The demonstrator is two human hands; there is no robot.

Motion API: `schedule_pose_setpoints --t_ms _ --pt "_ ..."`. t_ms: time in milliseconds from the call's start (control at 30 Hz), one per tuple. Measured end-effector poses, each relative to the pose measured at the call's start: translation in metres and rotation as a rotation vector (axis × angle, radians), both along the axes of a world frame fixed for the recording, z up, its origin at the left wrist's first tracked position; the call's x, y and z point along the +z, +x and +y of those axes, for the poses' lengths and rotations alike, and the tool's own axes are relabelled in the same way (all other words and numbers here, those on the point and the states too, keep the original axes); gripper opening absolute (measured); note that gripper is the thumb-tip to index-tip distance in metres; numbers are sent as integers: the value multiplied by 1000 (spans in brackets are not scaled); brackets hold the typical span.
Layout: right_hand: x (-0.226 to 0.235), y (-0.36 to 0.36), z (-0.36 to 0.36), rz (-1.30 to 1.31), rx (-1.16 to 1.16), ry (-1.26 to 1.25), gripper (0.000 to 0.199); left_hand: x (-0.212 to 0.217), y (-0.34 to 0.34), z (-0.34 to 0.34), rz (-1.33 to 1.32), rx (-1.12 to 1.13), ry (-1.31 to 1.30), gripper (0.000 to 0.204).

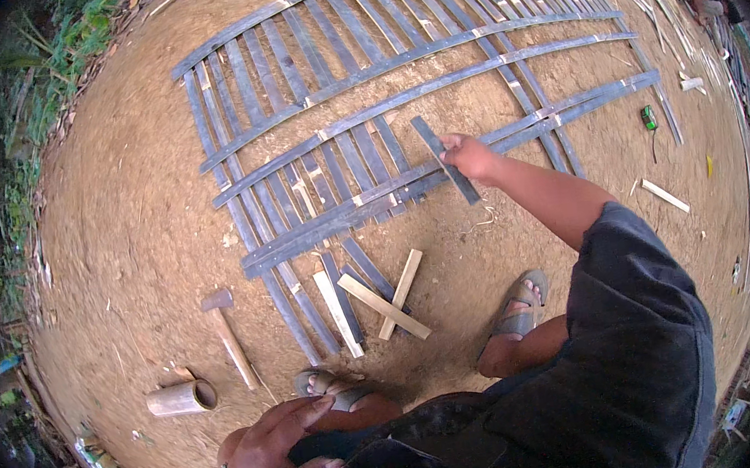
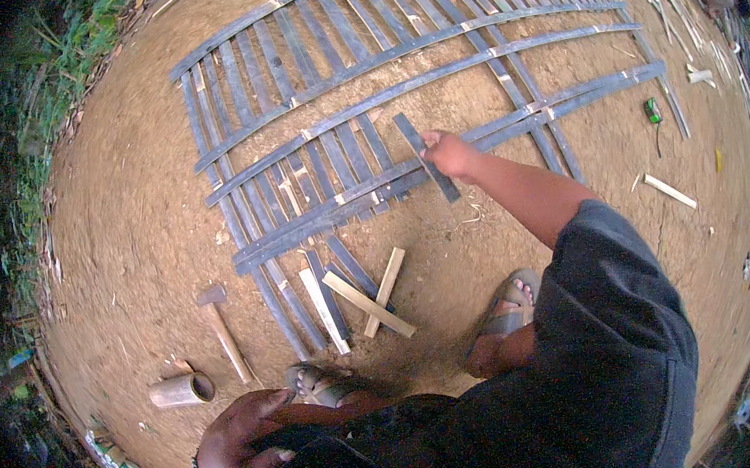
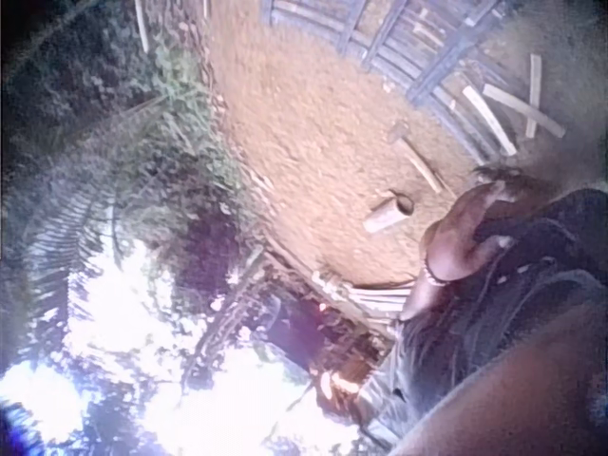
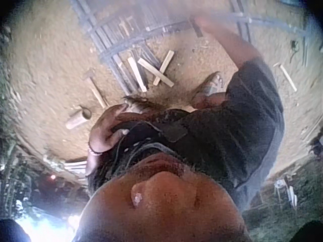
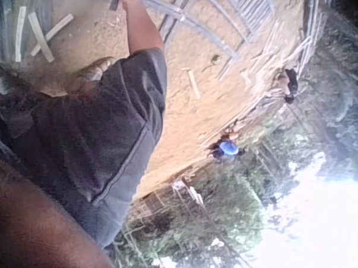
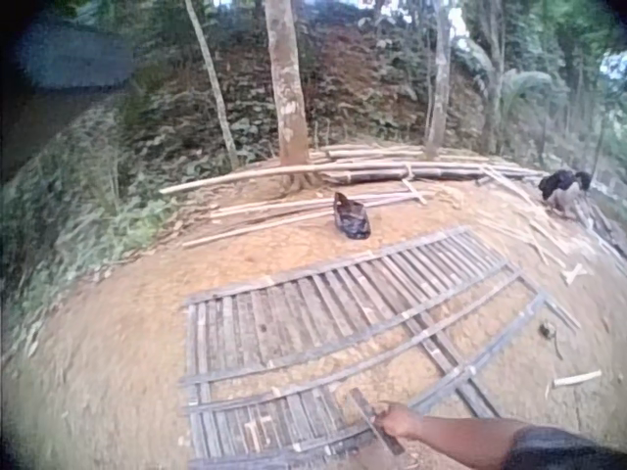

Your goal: The person assembles a bamboo structure by inserting small bamboo slats into the gaps of a larger bamboo frame. They pick up slats from a pile on the ground and place them into the frame one by one, adjusting their position to fit.

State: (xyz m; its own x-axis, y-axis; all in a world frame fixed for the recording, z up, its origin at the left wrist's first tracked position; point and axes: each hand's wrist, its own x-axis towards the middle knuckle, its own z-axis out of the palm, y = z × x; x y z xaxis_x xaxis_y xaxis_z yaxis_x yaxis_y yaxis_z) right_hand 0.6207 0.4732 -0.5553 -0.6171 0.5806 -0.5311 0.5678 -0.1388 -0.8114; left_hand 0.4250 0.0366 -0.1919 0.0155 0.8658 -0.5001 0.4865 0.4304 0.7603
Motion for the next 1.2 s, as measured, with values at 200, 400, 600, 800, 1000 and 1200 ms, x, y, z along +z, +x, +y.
schedule_pose_setpoints --t_ms 200,400,600,800,1000,1200 --pt "-16 -58 33 -33 -189 40 38 -5 2 6 17 -29 80 69" --pt "-20 -96 38 -48 -307 173 44 -6 5 3 24 -13 13 71" --pt "16 -105 29 -452 28 713 50 -2 6 -1 -5 13 4 71" --pt "27 -100 12 -542 143 726 51 0 2 -2 -3 -1 -14 72" --pt "39 -98 2 -679 307 686 45 0 0 -7 4 -7 39 73" --pt "31 -99 4 -660 298 718 50 4 -1 -3 9 -9 32 73"
